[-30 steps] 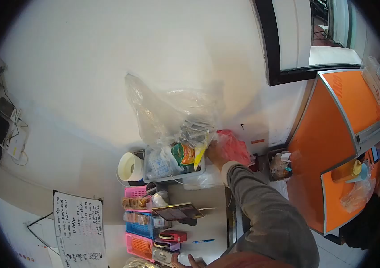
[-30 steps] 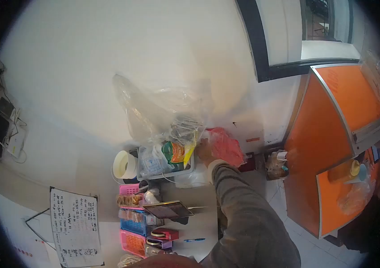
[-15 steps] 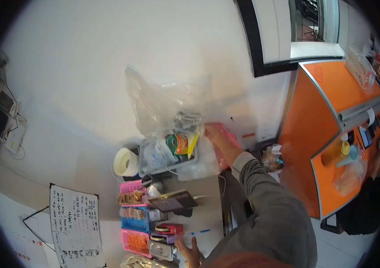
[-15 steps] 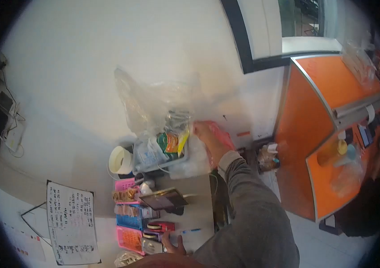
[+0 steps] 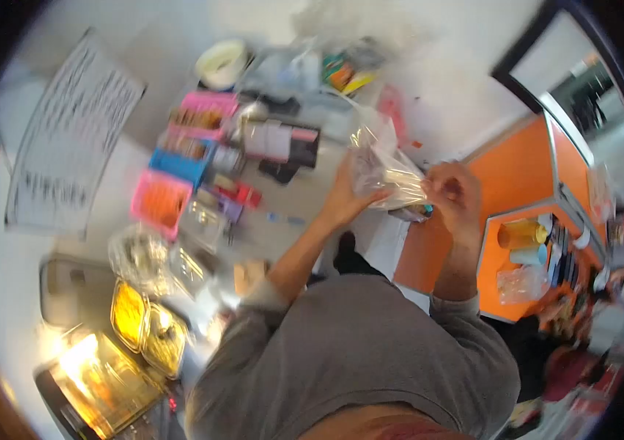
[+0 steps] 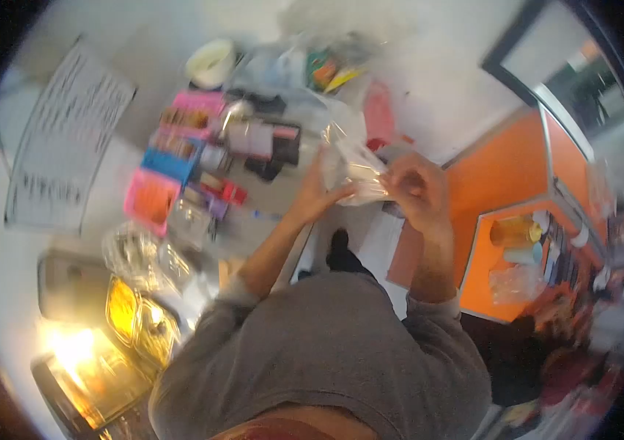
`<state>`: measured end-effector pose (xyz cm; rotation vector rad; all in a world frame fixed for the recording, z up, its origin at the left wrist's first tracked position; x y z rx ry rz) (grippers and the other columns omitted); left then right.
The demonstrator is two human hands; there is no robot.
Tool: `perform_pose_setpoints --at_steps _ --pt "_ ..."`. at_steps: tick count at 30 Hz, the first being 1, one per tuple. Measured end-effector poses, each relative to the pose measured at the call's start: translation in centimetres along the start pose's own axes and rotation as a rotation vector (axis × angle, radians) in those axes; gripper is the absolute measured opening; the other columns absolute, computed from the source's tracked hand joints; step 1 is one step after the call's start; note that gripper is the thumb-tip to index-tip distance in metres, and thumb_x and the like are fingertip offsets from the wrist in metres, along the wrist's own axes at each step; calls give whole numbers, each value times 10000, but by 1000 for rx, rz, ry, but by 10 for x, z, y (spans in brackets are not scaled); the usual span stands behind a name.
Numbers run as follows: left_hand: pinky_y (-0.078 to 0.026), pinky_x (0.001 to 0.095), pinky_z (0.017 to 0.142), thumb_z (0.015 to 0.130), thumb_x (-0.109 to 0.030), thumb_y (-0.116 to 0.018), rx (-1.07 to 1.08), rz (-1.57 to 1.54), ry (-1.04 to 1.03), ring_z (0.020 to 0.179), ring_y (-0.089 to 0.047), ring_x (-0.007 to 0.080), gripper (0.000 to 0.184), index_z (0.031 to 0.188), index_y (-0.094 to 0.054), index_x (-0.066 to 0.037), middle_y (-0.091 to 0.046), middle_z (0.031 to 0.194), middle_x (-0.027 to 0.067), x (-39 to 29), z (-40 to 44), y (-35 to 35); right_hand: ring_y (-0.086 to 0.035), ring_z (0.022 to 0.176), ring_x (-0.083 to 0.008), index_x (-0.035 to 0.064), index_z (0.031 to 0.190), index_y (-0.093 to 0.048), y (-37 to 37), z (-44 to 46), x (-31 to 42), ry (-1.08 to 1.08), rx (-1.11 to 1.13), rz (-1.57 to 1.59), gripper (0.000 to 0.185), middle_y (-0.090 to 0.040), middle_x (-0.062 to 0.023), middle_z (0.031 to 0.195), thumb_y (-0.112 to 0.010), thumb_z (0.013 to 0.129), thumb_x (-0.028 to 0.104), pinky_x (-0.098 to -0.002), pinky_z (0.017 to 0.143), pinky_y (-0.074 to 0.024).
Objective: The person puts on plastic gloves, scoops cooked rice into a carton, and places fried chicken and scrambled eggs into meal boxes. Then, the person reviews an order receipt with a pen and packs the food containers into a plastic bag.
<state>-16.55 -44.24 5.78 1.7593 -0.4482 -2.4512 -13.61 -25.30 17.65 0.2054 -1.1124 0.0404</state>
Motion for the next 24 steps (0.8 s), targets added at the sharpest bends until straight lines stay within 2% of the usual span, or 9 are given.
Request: perform_pose_setpoints --at_steps 2,4,7,8,12,15,19,22,24 --pt "-281 429 1108 819 -369 -733 340 -851 313 1307 -400 323 825 1427 -317 3 -435 1390 202 22 -10 -34 -524 705 -113 19 821 -591 -5 -28 24 -28 90 -202 120 -575 -46 769 -671 778 -60 -246 654 -419" --pt "-375 415 1036 856 -313 -710 461 -1352 720 1207 -495 257 671 1380 -397 -33 -522 1301 132 54 -51 -66 -550 721 -135 4 868 -622 -1 -48 41 75 93 -258 130 -600 -72 808 -675 766 -57 -249 672 -434" --pt "-432 355 926 909 -323 -646 412 -1004 529 1056 -552 174 338 1140 -606 -78 -607 1108 62 33 -98 -53 -585 804 -173 -10 928 -630 43 -84 46 131 -13 -317 137 -629 -103 904 -669 798 -36 -277 729 -458" --pt "-440 320 848 920 -287 -641 417 -1124 650 938 -550 120 218 986 -659 -80 -622 984 17 48 -113 -64 -584 833 -175 -11 942 -632 60 -91 40 143 -120 -390 133 -629 -102 925 -664 813 -25 -284 753 -459" --pt "-456 251 687 919 -197 -641 329 -1183 458 778 -558 59 193 1018 -691 -39 -676 878 14 51 -146 -54 -572 932 -181 -11 987 -638 90 -112 31 77 -346 -560 131 -626 -97 984 -653 860 19 -304 842 -458" --pt "-480 236 682 906 -197 -659 423 -766 362 761 -597 70 237 1041 -688 -5 -698 873 35 3 -159 -35 -568 958 -181 -2 1007 -643 113 -115 16 40 -298 -550 150 -624 -94 1003 -661 869 54 -309 864 -453" --pt "-507 245 706 889 -193 -676 182 -617 490 813 -629 97 262 1063 -677 3 -701 916 57 13 -180 -50 -573 954 -186 25 1021 -656 134 -124 -15 -123 -293 -614 179 -624 -100 1016 -683 868 114 -323 860 -454" --pt "-517 255 692 877 -164 -674 18 -662 484 833 -636 111 222 1022 -675 5 -693 905 51 8 -186 -69 -581 930 -186 46 1031 -668 99 -136 4 395 -154 -1261 212 -632 -91 981 -703 857 162 -324 838 -458" --pt "-519 268 669 865 -147 -674 -66 -747 309 827 -638 116 184 971 -674 4 -683 878 45 -7 -200 -88 -595 845 -154 39 1005 -672 86 -170 -24 102 62 -651 218 -654 -72 900 -713 848 185 -301 779 -472"
Point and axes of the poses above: each hand's wrist, its own z-axis towards the middle knuckle, its own y-axis out of the back of the hand, x = y × z, the point moved 4 cm from there along z, towards the middle knuckle
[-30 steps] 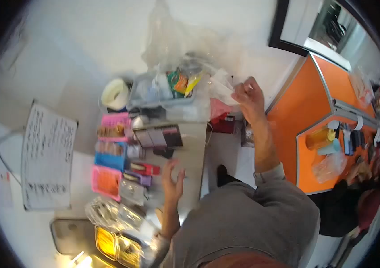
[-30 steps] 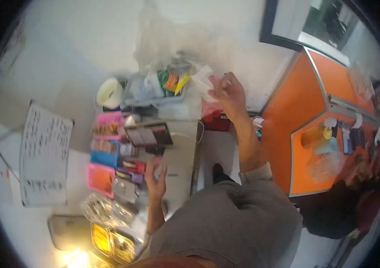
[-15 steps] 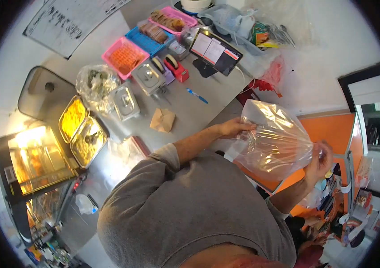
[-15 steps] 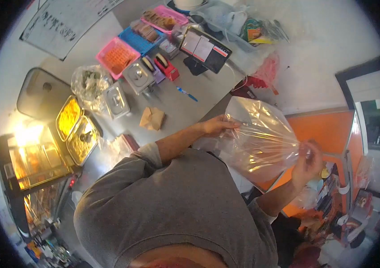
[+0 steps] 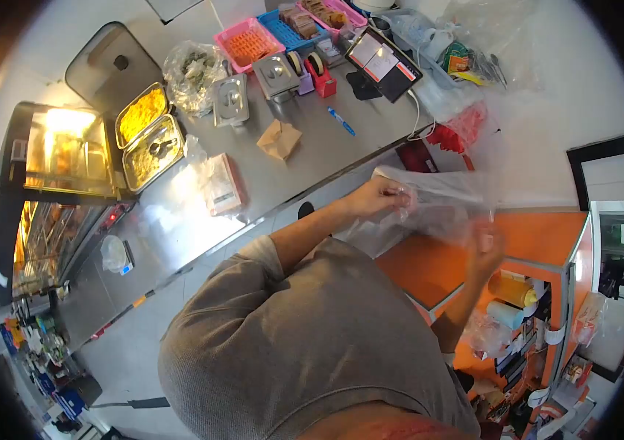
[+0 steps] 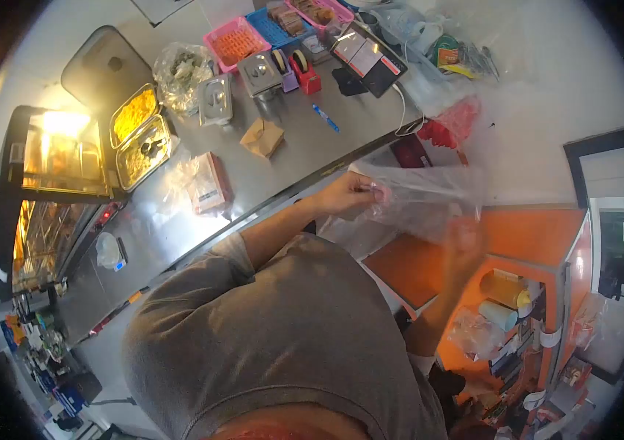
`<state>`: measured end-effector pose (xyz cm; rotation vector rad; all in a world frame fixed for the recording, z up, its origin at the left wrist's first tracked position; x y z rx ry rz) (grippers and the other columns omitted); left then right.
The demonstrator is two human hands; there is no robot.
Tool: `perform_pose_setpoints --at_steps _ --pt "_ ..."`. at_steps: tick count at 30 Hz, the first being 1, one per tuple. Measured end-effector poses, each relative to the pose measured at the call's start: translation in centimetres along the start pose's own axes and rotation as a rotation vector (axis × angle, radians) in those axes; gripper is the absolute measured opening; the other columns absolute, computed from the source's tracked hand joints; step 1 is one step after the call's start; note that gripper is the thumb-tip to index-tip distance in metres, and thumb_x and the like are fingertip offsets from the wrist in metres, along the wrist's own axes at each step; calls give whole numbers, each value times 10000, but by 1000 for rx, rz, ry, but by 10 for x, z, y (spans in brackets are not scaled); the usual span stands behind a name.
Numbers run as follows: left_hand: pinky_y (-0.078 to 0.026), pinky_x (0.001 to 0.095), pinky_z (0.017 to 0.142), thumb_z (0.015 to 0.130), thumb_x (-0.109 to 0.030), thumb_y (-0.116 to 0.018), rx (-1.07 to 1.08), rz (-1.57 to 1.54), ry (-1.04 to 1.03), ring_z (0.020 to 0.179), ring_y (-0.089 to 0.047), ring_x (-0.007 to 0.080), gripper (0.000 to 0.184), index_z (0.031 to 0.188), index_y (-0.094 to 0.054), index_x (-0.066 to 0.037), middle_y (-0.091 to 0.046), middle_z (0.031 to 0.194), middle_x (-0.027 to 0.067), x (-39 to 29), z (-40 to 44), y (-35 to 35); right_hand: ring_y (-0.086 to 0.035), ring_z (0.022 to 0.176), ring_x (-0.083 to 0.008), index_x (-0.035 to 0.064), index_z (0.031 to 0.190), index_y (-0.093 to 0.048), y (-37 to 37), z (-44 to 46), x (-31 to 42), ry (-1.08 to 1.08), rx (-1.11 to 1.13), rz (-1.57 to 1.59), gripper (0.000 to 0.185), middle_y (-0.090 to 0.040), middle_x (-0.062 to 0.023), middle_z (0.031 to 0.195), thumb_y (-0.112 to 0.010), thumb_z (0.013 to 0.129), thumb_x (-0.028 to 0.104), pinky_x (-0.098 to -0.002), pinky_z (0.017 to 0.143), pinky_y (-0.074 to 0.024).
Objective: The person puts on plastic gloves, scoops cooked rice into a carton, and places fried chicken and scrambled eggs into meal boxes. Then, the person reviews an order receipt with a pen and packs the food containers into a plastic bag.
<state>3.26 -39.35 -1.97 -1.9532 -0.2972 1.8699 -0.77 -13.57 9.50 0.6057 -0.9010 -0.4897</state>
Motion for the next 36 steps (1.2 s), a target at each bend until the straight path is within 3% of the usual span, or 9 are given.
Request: perform_pose_setpoints --at_steps 7,9,13,19,22,27,30,33,36 --pt "-496 333 664 711 -160 -781 -71 767 -211 709 -607 150 271 933 -676 -44 -657 738 92 23 -50 -84 -574 686 -91 -12 839 -655 -78 -86 17 -344 513 628 154 -658 -58 742 -682 861 139 -262 630 -444" --pt "-431 309 572 725 -129 -763 -172 586 -176 595 -497 112 184 757 -612 -27 -515 576 38 7 -73 -56 -567 651 -101 -3 756 -592 -42 -88 -46 -1 341 -100 181 -616 -70 689 -660 864 125 -266 599 -432" --pt "-329 306 492 758 -66 -683 -544 572 -203 553 -377 70 311 558 -453 -7 -370 516 30 31 -87 44 -610 717 -170 -9 806 -564 12 -84 -121 -423 146 -88 200 -630 -110 741 -655 862 159 -328 635 -465" --pt "-418 301 535 642 51 -629 -653 661 -420 610 -538 142 127 628 -522 -16 -517 611 60 -6 -84 -33 -561 1088 -274 25 1318 -411 -11 -85 9 171 52 -115 581 -529 -198 1237 -688 832 183 -367 834 -467" --pt "-500 380 628 666 -24 -661 -194 918 -605 722 -636 285 158 822 -638 -34 -631 867 135 -23 -89 -116 -591 1038 -309 25 1258 -509 -21 -89 40 190 44 -12 487 -587 -190 1156 -676 821 159 -374 846 -478" --pt "-489 431 726 800 -64 -572 -343 1894 -230 887 -620 331 308 1106 -559 -91 -598 1050 96 15 -110 -77 -651 884 -320 8 1093 -642 -22 -110 -47 -68 -248 84 264 -662 -177 985 -612 838 70 -389 788 -507" --pt "-481 413 720 791 -56 -589 -621 1567 -224 932 -605 294 251 1037 -573 -100 -610 1008 102 55 -94 0 -654 869 -314 13 1088 -634 -68 -138 -103 -207 645 33 228 -662 -178 986 -550 876 29 -386 766 -518" --pt "-484 416 708 770 -61 -590 -703 1143 -314 876 -623 299 242 1003 -623 -116 -635 940 120 -15 -73 -11 -638 951 -317 2 1030 -639 9 -84 -22 75 -162 -169 198 -664 -175 997 -592 841 37 -391 838 -500" --pt "-486 446 666 756 -80 -601 -594 1358 -688 849 -622 311 201 948 -644 -120 -637 898 119 -89 -122 -63 -602 830 -298 -2 983 -623 21 -89 -36 -9 -281 52 187 -645 -151 913 -630 837 114 -363 763 -496"
Point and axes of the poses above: each hand's wrist, its own z-axis towards the middle knuckle, its own y-axis out of the back of the hand, x = y × z, the point moved 4 cm from there along z, towards the middle knuckle
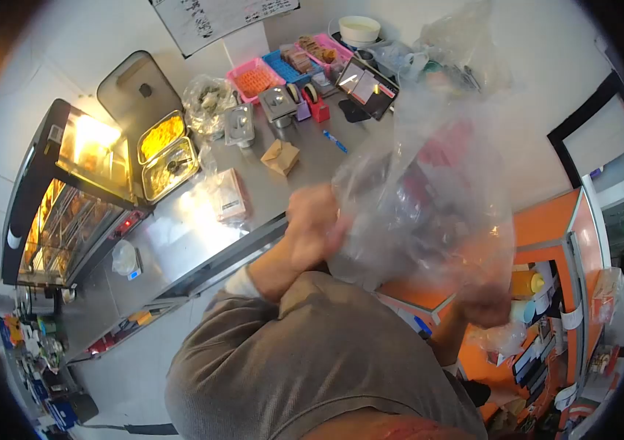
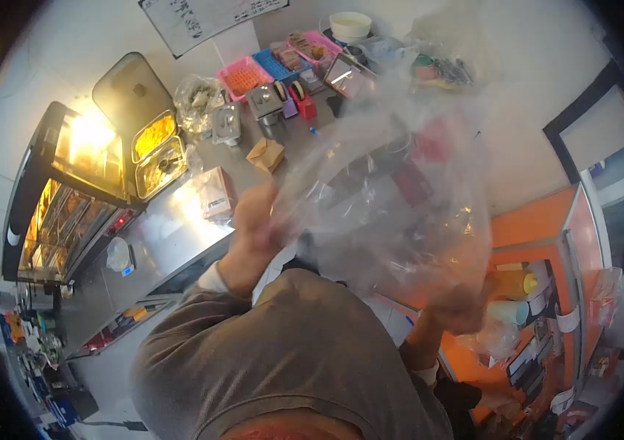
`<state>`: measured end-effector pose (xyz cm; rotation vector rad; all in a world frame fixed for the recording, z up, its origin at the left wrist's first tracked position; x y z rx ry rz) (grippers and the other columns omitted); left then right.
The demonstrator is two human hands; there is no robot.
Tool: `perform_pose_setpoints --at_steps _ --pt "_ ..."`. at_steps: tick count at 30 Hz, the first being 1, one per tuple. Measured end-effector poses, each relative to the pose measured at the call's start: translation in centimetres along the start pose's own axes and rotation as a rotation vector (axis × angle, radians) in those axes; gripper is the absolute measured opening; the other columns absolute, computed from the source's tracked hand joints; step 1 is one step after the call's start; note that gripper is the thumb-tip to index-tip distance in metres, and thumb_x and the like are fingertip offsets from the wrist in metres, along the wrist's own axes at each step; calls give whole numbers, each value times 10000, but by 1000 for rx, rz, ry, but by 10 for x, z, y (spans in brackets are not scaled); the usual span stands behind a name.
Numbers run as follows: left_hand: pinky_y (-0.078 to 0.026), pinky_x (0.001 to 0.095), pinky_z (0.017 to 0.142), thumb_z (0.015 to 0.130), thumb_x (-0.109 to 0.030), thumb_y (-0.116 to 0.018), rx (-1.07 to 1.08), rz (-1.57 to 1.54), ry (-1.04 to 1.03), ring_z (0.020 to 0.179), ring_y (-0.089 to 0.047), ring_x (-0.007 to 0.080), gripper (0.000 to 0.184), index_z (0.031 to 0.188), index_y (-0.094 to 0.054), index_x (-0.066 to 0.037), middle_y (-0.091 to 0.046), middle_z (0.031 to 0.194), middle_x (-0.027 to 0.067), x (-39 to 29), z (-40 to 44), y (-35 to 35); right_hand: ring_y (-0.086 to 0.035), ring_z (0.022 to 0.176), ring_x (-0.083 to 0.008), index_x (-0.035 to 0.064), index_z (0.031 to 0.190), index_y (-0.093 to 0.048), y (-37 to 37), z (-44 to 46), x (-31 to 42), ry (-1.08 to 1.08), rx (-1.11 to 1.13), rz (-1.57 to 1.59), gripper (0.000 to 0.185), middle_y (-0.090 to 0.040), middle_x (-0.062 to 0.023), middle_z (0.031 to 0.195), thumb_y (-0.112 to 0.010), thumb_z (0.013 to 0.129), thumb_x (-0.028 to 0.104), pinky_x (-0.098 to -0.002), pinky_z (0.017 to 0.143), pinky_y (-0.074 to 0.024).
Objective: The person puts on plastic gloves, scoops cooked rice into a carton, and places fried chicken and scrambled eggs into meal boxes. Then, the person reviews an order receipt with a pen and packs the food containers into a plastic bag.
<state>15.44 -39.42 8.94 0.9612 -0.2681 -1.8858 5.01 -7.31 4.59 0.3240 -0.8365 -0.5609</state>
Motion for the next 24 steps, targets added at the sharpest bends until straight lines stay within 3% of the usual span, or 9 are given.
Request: perform_pose_setpoints --at_steps 2,4,7,11,13,15,18,21,24 --pt "-487 461 632 742 -121 -630 99 53 -273 805 -623 318 149 890 -652 -116 -636 895 116 -8 -7 8 -580 715 -260 1 965 -625 -25 -18 -13 110 147 -78 188 -634 -121 855 -626 845 146 -355 662 -500" --pt "-489 456 598 764 -194 -652 525 271 58 711 -606 319 80 800 -679 -128 -630 826 111 88 -90 -66 -587 673 -236 -1 940 -627 -75 -88 -101 36 494 -142 209 -647 -109 862 -649 830 175 -364 613 -501" --pt "-523 357 751 873 -368 -642 1254 -633 640 942 -641 243 310 792 -698 -74 -683 889 79 159 -232 -104 -635 924 -252 20 1127 -615 -110 -190 -131 -1031 1051 914 319 -659 -137 1040 -621 845 168 -372 713 -532" --pt "-468 365 944 909 -186 -596 529 -1840 1243 1079 -609 260 231 1040 -649 -4 -661 1026 120 113 -195 -29 -628 1013 -269 9 1200 -580 -111 -206 -94 -1467 839 1624 403 -629 -142 1111 -608 869 235 -384 779 -537" --pt "-507 339 805 968 -240 -532 11 -2631 991 872 -615 197 219 1075 -583 -56 -658 924 69 124 -174 -27 -628 897 -227 18 1234 -569 -140 -184 -65 -1317 1454 1236 437 -624 -122 1095 -601 888 283 -345 741 -520" --pt "-484 301 701 964 -273 -535 58 -2527 1078 703 -552 141 248 1092 -616 -77 -625 811 15 108 -159 2 -613 804 -188 18 1175 -612 -180 -155 -52 -1073 1691 600 377 -646 -79 1008 -601 893 268 -310 681 -510" --pt "-411 256 581 973 -311 -510 137 -1430 1203 611 -466 91 293 1114 -639 -88 -524 719 -21 146 -161 36 -610 767 -164 11 1065 -670 -273 -108 -58 -1308 1381 1262 290 -663 -20 887 -616 893 238 -328 713 -499" --pt "-338 212 460 983 -350 -486 193 -353 1146 519 -380 41 342 1135 -662 -100 -422 628 -58 177 -168 88 -565 1100 -212 5 1258 -527 -355 -58 -43 -1000 1722 991 459 -582 -110 1216 -644 862 206 -359 977 -427" --pt "-259 203 403 988 -357 -474 -8 -480 1417 483 -335 38 371 1196 -631 -93 -372 601 -71 190 -164 136 -449 1260 -232 138 1417 -402 -423 -6 61 -655 1555 974 710 -454 -148 1373 -715 797 284 -410 1089 -310"
Point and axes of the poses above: each hand's wrist, its own z-axis towards the middle knuckle, its own y-axis out of the back of the hand, x = y × z, the point moved 4 cm from there along z, towards the middle knuckle
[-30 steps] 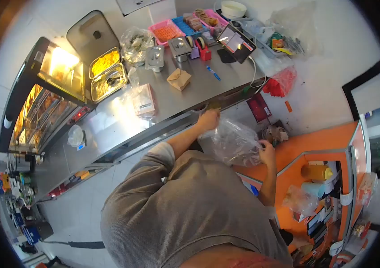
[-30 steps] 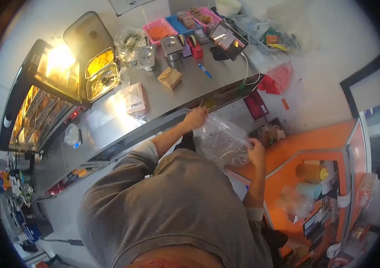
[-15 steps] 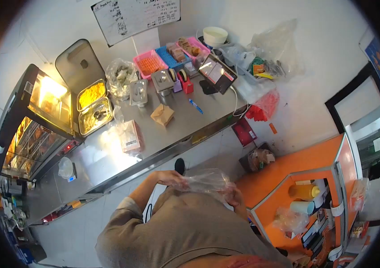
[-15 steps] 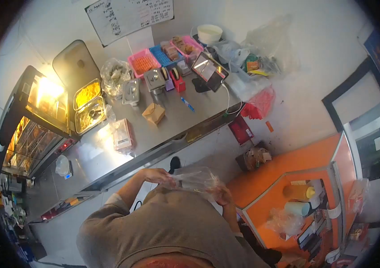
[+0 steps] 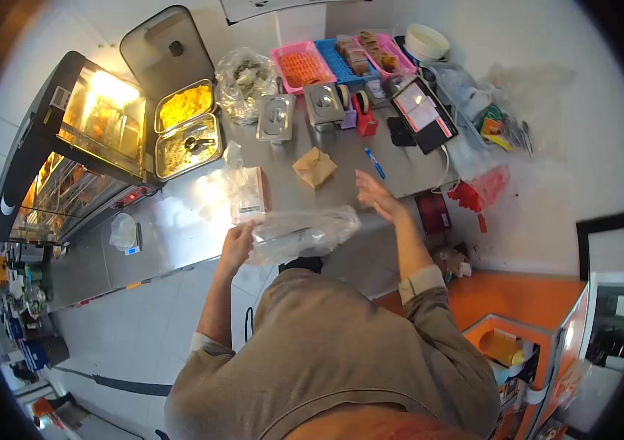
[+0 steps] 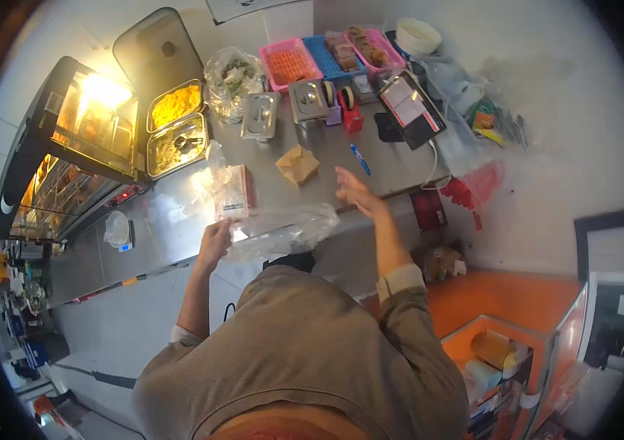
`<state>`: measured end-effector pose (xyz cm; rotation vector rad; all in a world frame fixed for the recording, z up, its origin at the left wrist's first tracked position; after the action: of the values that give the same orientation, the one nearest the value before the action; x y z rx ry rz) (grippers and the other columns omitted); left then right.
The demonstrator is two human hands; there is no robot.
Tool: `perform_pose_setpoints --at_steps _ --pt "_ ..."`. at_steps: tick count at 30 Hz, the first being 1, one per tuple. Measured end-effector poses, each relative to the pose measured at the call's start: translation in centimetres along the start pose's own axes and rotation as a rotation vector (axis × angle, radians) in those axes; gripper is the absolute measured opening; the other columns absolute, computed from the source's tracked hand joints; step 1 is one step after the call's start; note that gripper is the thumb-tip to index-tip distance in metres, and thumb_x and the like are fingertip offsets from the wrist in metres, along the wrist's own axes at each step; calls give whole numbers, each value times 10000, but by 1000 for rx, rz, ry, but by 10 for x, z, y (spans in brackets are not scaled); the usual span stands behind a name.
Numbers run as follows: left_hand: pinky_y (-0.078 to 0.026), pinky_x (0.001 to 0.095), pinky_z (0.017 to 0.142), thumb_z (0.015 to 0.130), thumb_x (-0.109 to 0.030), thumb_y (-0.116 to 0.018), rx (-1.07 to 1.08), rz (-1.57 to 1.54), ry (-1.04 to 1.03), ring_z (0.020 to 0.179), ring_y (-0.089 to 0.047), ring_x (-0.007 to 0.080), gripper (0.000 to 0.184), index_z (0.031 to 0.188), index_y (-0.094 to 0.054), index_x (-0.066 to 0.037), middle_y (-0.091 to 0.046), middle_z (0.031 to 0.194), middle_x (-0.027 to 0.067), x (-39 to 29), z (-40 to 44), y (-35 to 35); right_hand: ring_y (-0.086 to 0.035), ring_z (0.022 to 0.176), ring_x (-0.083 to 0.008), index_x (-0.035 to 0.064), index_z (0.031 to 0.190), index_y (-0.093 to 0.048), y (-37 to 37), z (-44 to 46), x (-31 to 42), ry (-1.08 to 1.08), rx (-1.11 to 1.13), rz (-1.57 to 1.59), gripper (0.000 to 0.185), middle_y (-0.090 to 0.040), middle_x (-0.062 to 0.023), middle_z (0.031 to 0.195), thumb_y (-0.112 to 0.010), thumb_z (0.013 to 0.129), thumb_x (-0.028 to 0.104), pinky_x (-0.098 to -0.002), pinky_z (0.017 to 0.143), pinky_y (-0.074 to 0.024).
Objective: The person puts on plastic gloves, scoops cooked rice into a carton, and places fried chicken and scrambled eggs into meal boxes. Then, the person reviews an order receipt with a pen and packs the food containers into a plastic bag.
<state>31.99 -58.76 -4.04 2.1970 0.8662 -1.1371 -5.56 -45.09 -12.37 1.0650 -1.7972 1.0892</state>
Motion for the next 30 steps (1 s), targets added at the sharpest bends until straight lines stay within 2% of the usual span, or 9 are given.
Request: perform_pose_setpoints --at_steps 2,4,8,13,15,18,21,26,30 --pt "-238 199 396 987 -367 -473 -42 -205 24 474 -333 38 388 1232 -607 -97 -380 612 -70 -14 -1 17 -389 1306 -338 282 1425 -382 -20 80 13 286 -253 -846 777 -368 -156 1447 -755 743 287 -463 1064 -347" --pt "-239 187 399 985 -389 -472 -76 -357 26 487 -346 35 414 1276 -570 -112 -403 653 -68 -30 -2 25 -345 1324 -386 347 1424 -362 -70 123 16 91 -344 -1270 918 -330 -147 1460 -818 627 357 -461 1066 -340" --pt "-221 189 407 981 -412 -478 -146 -467 70 511 -332 33 398 1261 -578 -147 -384 659 -78 -41 25 30 -322 1331 -404 336 1386 -415 -105 155 -1 -26 -374 -1412 905 -311 -124 1458 -844 592 397 -579 1030 -330" --pt "-229 189 413 984 -450 -452 -36 -665 257 525 -363 41 419 1301 -523 -184 -423 696 -66 -61 62 1 -381 1269 -410 315 1358 -442 -24 115 -1 207 -643 -1044 863 -342 -123 1428 -828 587 341 -610 970 -351" --pt "-232 190 415 983 -473 -443 52 -709 270 521 -361 44 429 1301 -515 -194 -428 701 -63 -65 82 -27 -418 1231 -398 282 1349 -451 -27 53 71 -105 -838 -1187 860 -389 -143 1391 -823 574 310 -575 962 -368" --pt "-234 195 418 978 -504 -436 277 -824 191 507 -341 48 443 1293 -516 -203 -411 687 -61 -66 126 -76 -449 1187 -379 205 1340 -446 -25 -2 134 172 -900 -1386 874 -414 -161 1363 -827 557 271 -522 966 -385" --pt "-240 201 424 972 -525 -434 524 -1047 222 497 -320 49 459 1301 -506 -214 -381 666 -64 -65 157 -116 -456 1191 -322 131 1329 -432 -50 -14 176 630 -669 -1157 860 -442 -152 1319 -835 574 218 -448 976 -396" --pt "-245 203 431 965 -533 -438 647 -1212 249 489 -297 45 475 1341 -465 -244 -373 666 -68 -47 185 -137 -423 1237 -209 114 1328 -403 -72 43 114 438 -33 -105 759 -444 -59 1255 -785 672 125 -364 1011 -381" --pt "-254 195 449 966 -524 -443 301 -1071 241 526 -319 42 496 1385 -427 -260 -389 694 -81 -19 188 -127 -461 1235 -297 160 1338 -407 -27 101 50 136 51 -598 821 -460 -126 1289 -817 627 195 -393 1004 -404"
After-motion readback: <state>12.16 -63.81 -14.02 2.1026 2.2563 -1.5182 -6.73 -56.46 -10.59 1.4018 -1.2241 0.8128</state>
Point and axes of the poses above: each hand's wrist, its own z-axis towards the middle knuckle, its own y-axis out of the back of the hand, x = y × z, the point moved 4 cm from there along z, towards the middle knuckle
